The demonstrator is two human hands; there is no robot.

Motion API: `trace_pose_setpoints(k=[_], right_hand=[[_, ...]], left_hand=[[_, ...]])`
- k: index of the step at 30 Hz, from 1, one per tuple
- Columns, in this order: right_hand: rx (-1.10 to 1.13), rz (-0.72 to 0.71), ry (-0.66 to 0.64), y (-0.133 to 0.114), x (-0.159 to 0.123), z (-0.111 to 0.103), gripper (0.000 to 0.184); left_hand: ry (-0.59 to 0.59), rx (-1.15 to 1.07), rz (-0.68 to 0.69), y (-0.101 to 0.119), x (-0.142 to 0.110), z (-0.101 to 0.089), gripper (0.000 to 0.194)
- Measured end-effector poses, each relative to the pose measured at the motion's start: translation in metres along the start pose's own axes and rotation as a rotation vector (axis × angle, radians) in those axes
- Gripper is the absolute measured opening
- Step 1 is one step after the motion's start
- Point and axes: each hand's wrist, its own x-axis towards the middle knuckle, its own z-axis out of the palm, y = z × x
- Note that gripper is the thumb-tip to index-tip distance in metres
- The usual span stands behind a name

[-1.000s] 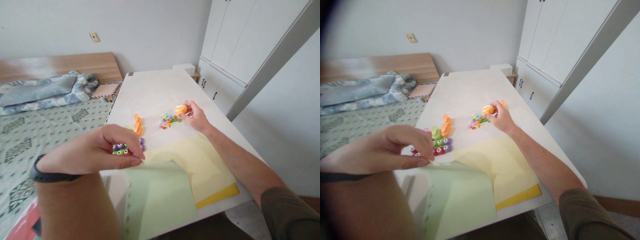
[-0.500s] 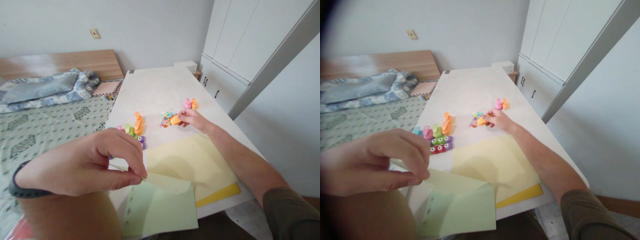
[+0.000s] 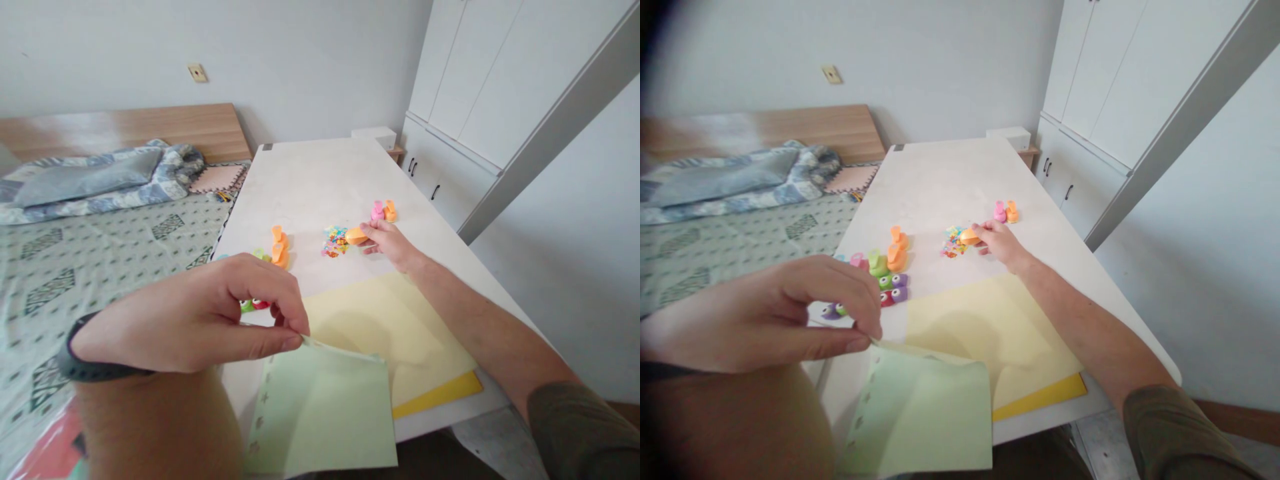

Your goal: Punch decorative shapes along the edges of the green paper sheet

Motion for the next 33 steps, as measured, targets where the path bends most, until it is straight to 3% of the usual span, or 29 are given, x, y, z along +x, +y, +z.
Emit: trace_pose_setpoints(k=[4,8,12,15,24,33], right_hand=[[-0.037,-0.062,0.043,-0.011,0.008,-0.031,0.034],[-0.085,-0.096,0.243,-0.01,0.022,-0.073,0.036],[-0.185,-0.013,0.431,-0.001,0.035,-0.113,0.033],[-0.277,0.051,0.53,0.009,0.042,-0.131,0.031],[-0.412,0.102,0.596,0.021,0.057,-0.135,0.033],[-0.517,0.139,0.541,-0.002,0.084,-0.137,0.031]], left_hand=[[-0.007,-0.02,-0.039,-0.002,0.004,0.003,0.012],[0.051,-0.013,-0.116,-0.005,0.013,0.008,0.021],[0.043,0.006,-0.238,-0.013,0.032,0.016,0.027],[0.099,0.067,-0.284,-0.028,0.05,0.026,0.025],[0.158,0.08,-0.297,-0.079,0.083,0.057,0.022],[0.196,-0.004,-0.337,-0.093,0.082,0.056,0.027]])
